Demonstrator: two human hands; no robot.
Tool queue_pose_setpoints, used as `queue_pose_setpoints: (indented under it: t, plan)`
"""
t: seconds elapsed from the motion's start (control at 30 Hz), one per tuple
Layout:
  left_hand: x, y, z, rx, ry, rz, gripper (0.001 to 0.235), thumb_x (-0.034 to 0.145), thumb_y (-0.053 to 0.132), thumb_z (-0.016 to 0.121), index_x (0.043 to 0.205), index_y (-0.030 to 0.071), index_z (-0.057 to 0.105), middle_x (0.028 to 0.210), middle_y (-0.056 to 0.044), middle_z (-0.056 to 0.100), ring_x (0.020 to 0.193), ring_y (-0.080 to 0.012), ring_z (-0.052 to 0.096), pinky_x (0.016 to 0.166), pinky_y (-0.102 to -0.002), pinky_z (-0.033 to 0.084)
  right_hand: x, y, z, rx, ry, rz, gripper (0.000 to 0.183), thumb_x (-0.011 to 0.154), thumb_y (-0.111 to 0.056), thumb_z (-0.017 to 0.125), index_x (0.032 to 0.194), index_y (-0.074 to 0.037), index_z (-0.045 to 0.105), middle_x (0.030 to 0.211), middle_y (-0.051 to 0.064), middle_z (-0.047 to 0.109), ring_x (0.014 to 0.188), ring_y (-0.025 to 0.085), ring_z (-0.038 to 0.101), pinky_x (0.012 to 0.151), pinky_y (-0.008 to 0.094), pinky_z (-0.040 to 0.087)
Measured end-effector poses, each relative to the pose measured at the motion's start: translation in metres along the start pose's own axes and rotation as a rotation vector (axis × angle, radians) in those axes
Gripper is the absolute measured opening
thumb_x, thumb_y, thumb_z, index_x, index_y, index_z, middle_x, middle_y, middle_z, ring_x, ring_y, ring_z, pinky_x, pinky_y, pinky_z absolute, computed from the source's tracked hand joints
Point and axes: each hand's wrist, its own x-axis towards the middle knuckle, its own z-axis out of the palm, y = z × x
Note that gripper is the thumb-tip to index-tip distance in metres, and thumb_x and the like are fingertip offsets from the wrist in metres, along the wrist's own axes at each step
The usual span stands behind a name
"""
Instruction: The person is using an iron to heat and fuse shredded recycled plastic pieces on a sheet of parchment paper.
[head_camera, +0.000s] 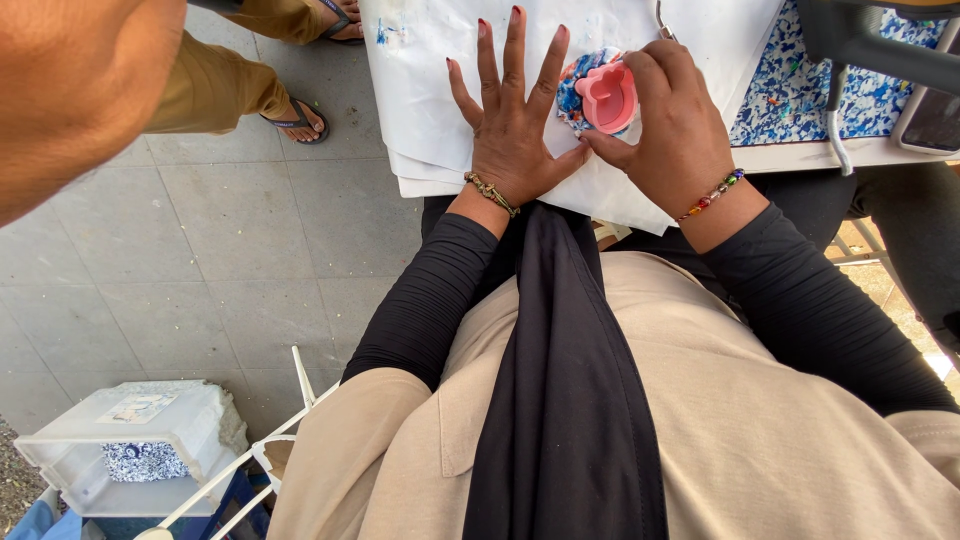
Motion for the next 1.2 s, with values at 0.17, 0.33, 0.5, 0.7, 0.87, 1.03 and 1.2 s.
queue_pose_setpoints:
  t: [0.17, 0.33, 0.5, 0.7, 0.87, 1.03, 1.2]
  plan:
    - [0.001, -0.004, 0.003, 0.007, -0.011, 0.021, 0.108, 0.069, 0.062, 0.091, 0.158, 0.034, 0.037, 0.173, -0.011, -0.004, 0.160, -0.0368, -0.012, 0.124, -0.069, -0.015, -0.003, 0.008, 0.005, 0.012, -0.023, 0.017, 0.087, 0.080, -0.024, 0.096, 0.146, 0.007, 0.048, 0.140, 0.024, 0.050, 0.127, 0.041, 0.054, 0.106, 0.044, 0.050]
    - [0.001, -0.005, 0.003, 0.003, -0.028, 0.020, 0.097, 0.072, 0.062, 0.093, 0.153, 0.033, 0.047, 0.173, -0.011, -0.002, 0.160, -0.0368, -0.012, 0.123, -0.070, -0.016, -0.003, 0.012, 0.005, 0.032, -0.040, 0.007, 0.083, 0.082, -0.019, 0.094, 0.148, 0.005, 0.049, 0.140, 0.023, 0.053, 0.127, 0.040, 0.057, 0.107, 0.043, 0.051]
    - [0.000, -0.005, 0.003, -0.027, -0.014, 0.016, 0.095, 0.072, 0.063, 0.094, 0.151, 0.035, 0.049, 0.172, -0.011, -0.001, 0.159, -0.0368, -0.013, 0.121, -0.071, -0.018, 0.002, 0.010, -0.001, -0.009, -0.099, -0.005, 0.079, 0.085, -0.022, 0.091, 0.146, 0.005, 0.049, 0.134, 0.023, 0.060, 0.120, 0.039, 0.062, 0.099, 0.043, 0.054]
    - [0.001, -0.003, 0.002, -0.030, -0.021, 0.011, 0.093, 0.071, 0.060, 0.094, 0.150, 0.038, 0.050, 0.172, -0.010, -0.004, 0.159, -0.0363, -0.014, 0.122, -0.071, -0.018, 0.002, 0.015, 0.005, -0.166, -0.114, -0.084, 0.083, 0.085, -0.029, 0.089, 0.147, 0.007, 0.047, 0.129, 0.023, 0.063, 0.118, 0.038, 0.063, 0.096, 0.042, 0.055]
    - [0.001, -0.004, 0.004, -0.037, -0.017, 0.006, 0.093, 0.071, 0.061, 0.094, 0.150, 0.038, 0.051, 0.172, -0.010, -0.005, 0.159, -0.0359, -0.015, 0.121, -0.071, -0.018, 0.005, 0.018, 0.007, -0.213, -0.166, -0.083, 0.082, 0.088, -0.034, 0.086, 0.147, 0.007, 0.047, 0.127, 0.023, 0.063, 0.115, 0.037, 0.064, 0.093, 0.041, 0.056]
    - [0.001, -0.005, 0.002, -0.037, -0.020, 0.001, 0.094, 0.071, 0.063, 0.094, 0.150, 0.037, 0.051, 0.172, -0.012, -0.006, 0.159, -0.0361, -0.015, 0.121, -0.072, -0.018, 0.011, 0.019, 0.001, -0.190, -0.233, -0.015, 0.079, 0.096, -0.038, 0.083, 0.149, 0.007, 0.046, 0.115, 0.021, 0.066, 0.105, 0.037, 0.067, 0.088, 0.043, 0.057]
    - [0.000, -0.006, 0.003, -0.035, -0.022, 0.017, 0.093, 0.074, 0.067, 0.091, 0.151, 0.034, 0.049, 0.172, -0.013, -0.006, 0.159, -0.0366, -0.015, 0.122, -0.072, -0.016, 0.007, 0.029, -0.015, 0.123, 0.071, -0.091, 0.051, 0.099, -0.014, 0.082, 0.138, 0.003, 0.053, 0.121, 0.020, 0.063, 0.107, 0.030, 0.069, 0.092, 0.037, 0.059]
